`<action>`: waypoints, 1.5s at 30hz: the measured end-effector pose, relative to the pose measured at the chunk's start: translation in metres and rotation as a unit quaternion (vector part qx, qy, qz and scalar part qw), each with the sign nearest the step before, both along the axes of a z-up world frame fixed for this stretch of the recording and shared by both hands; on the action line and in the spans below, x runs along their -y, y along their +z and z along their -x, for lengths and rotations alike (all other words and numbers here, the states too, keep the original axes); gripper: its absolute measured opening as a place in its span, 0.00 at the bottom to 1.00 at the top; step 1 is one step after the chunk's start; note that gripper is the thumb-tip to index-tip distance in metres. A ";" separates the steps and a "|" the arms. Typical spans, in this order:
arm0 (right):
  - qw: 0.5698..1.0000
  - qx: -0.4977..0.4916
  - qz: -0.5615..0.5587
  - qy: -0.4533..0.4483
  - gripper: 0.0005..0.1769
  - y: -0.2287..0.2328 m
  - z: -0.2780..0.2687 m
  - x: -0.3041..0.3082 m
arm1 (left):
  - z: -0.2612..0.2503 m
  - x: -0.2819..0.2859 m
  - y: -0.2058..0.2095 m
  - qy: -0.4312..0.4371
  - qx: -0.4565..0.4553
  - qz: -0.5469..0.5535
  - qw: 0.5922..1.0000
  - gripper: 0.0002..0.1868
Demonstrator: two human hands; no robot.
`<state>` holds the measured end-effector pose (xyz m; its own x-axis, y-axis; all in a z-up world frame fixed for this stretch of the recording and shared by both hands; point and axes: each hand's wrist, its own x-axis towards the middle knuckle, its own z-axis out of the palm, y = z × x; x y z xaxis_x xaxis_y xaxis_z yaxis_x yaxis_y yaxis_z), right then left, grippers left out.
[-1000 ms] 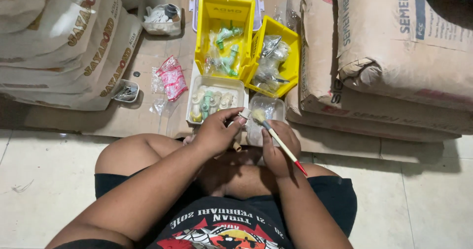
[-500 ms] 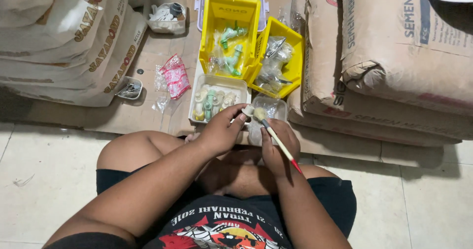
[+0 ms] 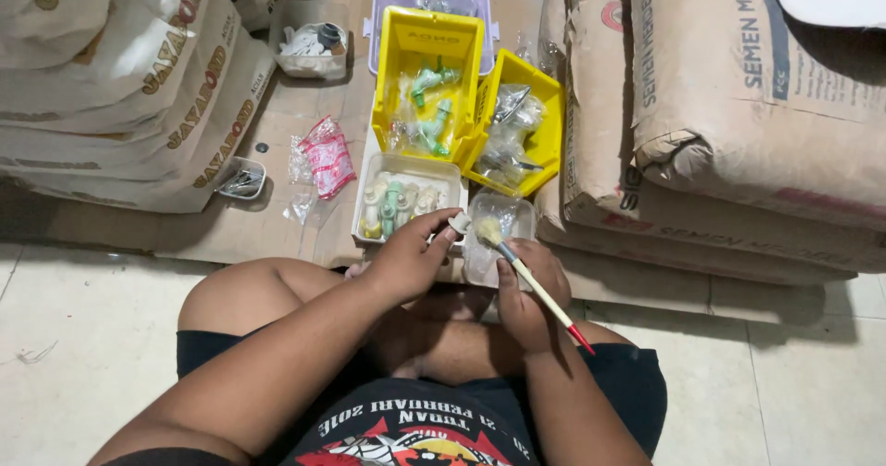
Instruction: Cleaning small plastic plumbing components using a small brush while sitting on the floor
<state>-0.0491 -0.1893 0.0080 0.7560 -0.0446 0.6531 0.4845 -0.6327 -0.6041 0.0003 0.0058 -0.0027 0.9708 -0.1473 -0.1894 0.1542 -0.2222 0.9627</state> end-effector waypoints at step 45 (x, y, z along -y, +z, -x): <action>0.948 -0.313 0.010 -0.047 0.16 -0.023 -0.003 -0.004 | 0.019 0.005 0.048 0.033 0.006 0.008 0.999 0.22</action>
<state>-0.0466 -0.1854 -0.0154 0.9893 -0.1228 0.0784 -0.0243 -0.6700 -0.7419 -0.0188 0.0009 0.0448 0.9807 -0.0861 -0.1753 0.1558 -0.1965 0.9680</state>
